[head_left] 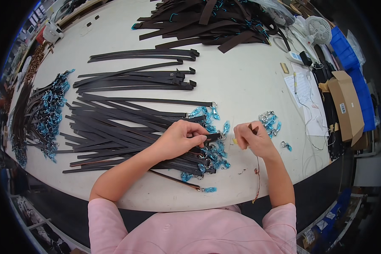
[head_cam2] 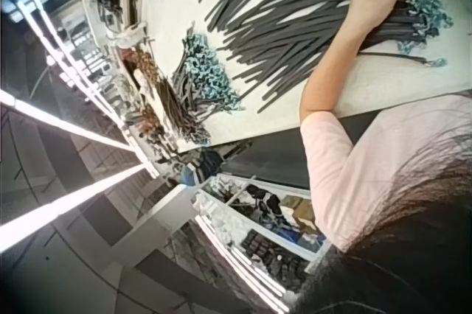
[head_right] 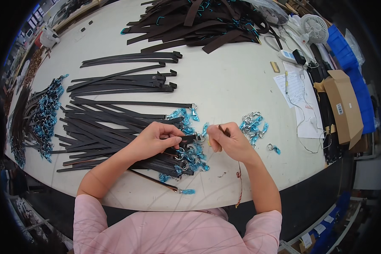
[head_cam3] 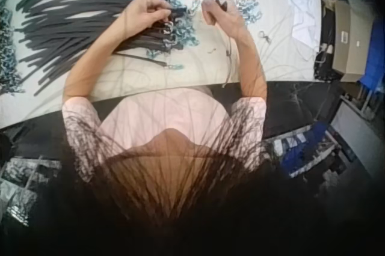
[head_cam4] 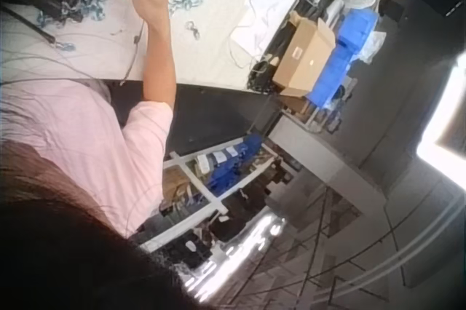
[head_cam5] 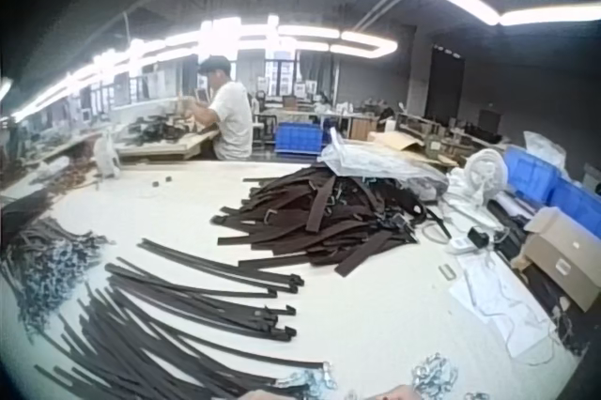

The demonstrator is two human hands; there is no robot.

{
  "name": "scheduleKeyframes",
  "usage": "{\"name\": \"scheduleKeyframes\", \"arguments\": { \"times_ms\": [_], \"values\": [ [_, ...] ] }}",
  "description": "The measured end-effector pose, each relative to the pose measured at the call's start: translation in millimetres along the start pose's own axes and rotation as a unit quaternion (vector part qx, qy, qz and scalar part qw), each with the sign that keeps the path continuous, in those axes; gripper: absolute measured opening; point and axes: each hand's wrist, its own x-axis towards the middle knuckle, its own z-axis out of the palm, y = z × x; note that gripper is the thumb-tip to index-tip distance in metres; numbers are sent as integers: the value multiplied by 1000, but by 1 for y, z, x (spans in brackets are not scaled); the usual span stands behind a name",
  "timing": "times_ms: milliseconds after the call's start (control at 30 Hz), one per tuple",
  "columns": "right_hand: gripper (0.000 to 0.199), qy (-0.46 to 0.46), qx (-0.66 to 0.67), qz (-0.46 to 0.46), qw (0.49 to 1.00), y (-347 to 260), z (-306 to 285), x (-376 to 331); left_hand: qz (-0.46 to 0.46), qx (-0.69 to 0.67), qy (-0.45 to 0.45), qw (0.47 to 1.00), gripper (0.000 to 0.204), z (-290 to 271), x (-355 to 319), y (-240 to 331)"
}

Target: The person attaches small metal rings to the ends of black leather straps using pliers. They pick up a strap and a ring, use the pliers to open the ring, link it to the strap, and then close the ring. The completed keychains are placed on the table.

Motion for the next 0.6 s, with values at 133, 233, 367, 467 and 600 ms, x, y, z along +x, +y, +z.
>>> {"name": "scheduleKeyframes", "arguments": {
  "times_ms": [133,233,367,467,600],
  "values": [
    [12,160,-303,-66,937,-17,45,11,25,0,6,1000,27,1,-1,-2],
    [16,111,-375,-135,910,1,38,17,15,9,12,1000,27,4,0,-1],
    [24,84,-428,-188,880,7,41,24,21,-12,21,999,28,4,-1,-4],
    [28,64,-532,-221,815,6,45,24,27,-15,22,999,28,5,-1,-4],
    [26,97,-458,-240,851,12,46,28,16,-35,12,999,26,4,2,-4]
  ]
}}
